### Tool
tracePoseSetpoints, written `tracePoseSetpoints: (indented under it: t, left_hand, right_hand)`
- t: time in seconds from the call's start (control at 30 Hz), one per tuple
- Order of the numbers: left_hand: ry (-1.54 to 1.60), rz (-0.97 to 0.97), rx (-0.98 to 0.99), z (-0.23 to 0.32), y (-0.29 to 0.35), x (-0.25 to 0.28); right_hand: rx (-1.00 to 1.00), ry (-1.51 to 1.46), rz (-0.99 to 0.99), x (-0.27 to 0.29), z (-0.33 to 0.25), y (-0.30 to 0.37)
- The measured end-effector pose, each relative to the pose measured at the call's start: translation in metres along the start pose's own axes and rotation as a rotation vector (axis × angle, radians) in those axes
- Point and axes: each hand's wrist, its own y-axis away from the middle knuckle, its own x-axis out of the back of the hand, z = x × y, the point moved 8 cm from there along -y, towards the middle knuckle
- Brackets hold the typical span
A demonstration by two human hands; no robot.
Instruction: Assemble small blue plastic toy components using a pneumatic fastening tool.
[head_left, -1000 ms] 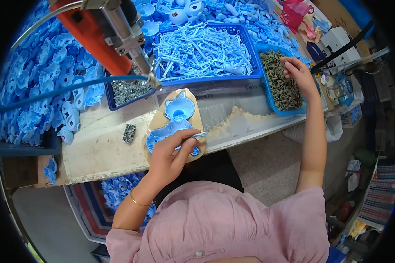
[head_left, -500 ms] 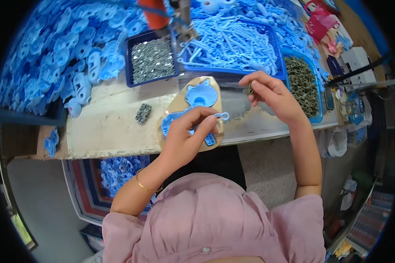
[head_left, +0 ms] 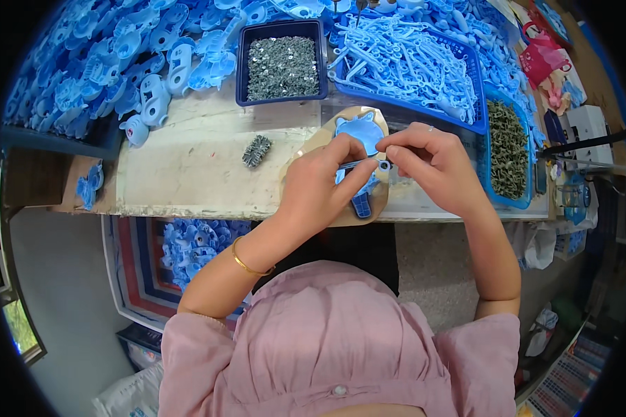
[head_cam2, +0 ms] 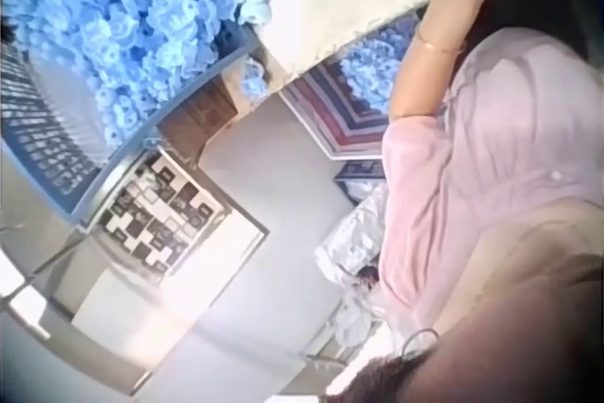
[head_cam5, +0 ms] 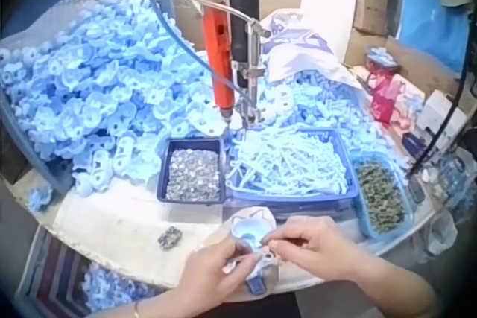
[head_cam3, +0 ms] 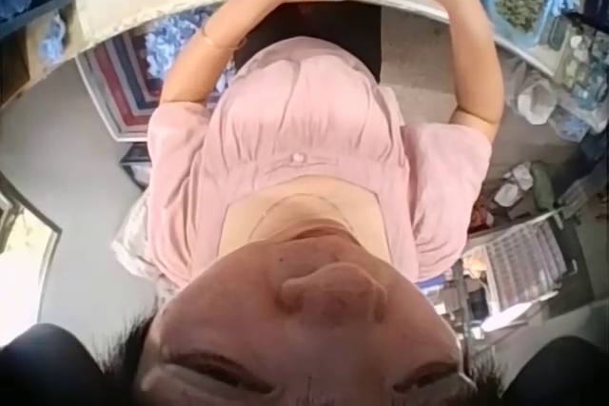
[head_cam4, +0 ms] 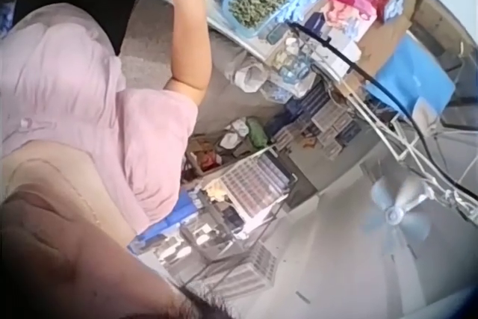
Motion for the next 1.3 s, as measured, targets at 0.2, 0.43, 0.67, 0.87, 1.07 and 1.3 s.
tracePoseSetpoints:
  t: [0.2,0.43,0.67,0.87,1.07,1.3]
  left_hand:
    - [0.031,-0.011,-0.033,-0.002,0.002,-0.002]
    - [-0.034,-0.052,-0.08,0.005,0.003,0.0]
    - [-0.327,-0.031,-0.262,0.018,0.01,0.0]
    - [-0.178,-0.095,-0.167,0.009,0.011,0.001]
    - [0.156,-0.242,0.065,-0.005,0.011,-0.001]
    - [-0.376,-0.013,-0.239,0.012,0.018,0.035]
  right_hand:
    - [0.021,0.096,-0.001,-0.005,-0.002,0.0]
    - [-0.11,-0.103,-0.144,-0.007,0.007,0.002]
    - [0.053,0.086,0.008,-0.01,-0.005,0.009]
    - [0.044,0.063,-0.026,-0.007,-0.006,0.012]
    - [-0.03,-0.282,-0.221,-0.023,0.008,0.01]
    - [0.026,-0.084,-0.051,-0.026,0.014,0.0]
